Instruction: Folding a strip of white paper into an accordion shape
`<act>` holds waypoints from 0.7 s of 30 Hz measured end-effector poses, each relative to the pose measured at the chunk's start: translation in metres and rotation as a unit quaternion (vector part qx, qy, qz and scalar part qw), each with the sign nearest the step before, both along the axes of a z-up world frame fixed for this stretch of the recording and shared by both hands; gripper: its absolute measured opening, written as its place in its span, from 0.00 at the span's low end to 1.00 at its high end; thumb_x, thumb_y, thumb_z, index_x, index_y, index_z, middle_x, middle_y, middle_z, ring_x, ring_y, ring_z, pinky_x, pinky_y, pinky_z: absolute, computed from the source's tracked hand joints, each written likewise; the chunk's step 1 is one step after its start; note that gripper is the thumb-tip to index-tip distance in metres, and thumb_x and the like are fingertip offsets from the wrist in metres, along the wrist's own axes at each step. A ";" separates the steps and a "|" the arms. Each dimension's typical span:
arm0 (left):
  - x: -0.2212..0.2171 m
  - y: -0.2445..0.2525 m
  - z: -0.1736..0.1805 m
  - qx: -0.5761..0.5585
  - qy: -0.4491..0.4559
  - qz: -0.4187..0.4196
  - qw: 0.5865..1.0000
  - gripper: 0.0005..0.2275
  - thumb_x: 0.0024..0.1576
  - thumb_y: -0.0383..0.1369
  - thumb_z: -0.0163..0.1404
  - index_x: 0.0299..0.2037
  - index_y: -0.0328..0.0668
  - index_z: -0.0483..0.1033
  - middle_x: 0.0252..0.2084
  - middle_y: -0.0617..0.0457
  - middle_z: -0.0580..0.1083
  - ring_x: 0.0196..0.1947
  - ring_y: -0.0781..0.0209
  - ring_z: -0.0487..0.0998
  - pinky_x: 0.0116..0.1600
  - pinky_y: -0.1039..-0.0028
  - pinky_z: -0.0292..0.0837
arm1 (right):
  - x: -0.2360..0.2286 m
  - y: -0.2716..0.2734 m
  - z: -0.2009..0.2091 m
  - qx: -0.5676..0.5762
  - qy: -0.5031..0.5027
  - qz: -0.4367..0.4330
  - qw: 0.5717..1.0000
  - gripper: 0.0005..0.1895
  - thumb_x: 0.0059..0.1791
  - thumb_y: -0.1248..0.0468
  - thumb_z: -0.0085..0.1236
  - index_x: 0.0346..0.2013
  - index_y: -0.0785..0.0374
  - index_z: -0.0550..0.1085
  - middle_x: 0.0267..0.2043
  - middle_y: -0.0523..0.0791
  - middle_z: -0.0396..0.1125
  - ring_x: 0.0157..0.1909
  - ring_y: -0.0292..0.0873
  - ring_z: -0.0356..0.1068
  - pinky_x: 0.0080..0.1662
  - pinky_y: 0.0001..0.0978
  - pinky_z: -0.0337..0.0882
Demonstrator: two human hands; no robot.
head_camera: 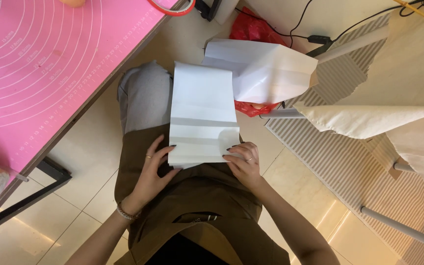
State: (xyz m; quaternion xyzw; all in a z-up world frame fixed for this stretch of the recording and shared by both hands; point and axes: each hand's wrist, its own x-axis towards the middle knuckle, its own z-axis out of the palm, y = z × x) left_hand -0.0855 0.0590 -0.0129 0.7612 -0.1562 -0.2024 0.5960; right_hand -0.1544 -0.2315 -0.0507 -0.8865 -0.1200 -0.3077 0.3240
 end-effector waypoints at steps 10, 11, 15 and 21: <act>0.022 0.018 -0.024 0.004 -0.014 -0.132 0.991 0.45 0.52 0.18 0.56 0.74 0.34 0.34 0.73 0.29 0.50 0.69 0.32 0.60 0.68 0.44 0.63 | 0.016 0.003 0.017 0.143 0.081 0.018 0.986 0.08 0.44 0.74 0.68 0.33 0.58 0.83 0.37 0.42 0.73 0.42 0.46 0.71 0.49 0.44 0.72; 0.022 0.017 -0.027 0.012 -0.005 -0.133 0.991 0.47 0.51 0.19 0.58 0.74 0.36 0.32 0.74 0.31 0.47 0.71 0.33 0.56 0.71 0.43 0.57 | 0.018 0.003 0.023 0.160 0.147 0.039 0.975 0.08 0.44 0.73 0.68 0.33 0.58 0.83 0.37 0.43 0.74 0.42 0.48 0.72 0.48 0.46 0.73; 0.025 0.006 -0.046 0.050 -0.098 -0.095 0.989 0.41 0.50 0.33 0.66 0.71 0.37 0.53 0.65 0.29 0.63 0.62 0.31 0.69 0.63 0.46 0.67 | 0.030 -0.002 0.036 0.155 0.258 0.124 0.946 0.06 0.44 0.71 0.68 0.33 0.60 0.81 0.35 0.46 0.74 0.40 0.52 0.73 0.44 0.45 0.72; 0.068 0.014 0.000 0.052 -0.152 -0.149 0.976 0.19 0.53 0.25 0.60 0.56 0.52 0.78 0.47 0.49 0.77 0.47 0.50 0.81 0.52 0.63 0.78 | 0.037 -0.003 0.047 0.111 0.268 0.153 0.945 0.03 0.47 0.71 0.65 0.35 0.61 0.80 0.37 0.46 0.74 0.40 0.49 0.73 0.45 0.41 0.73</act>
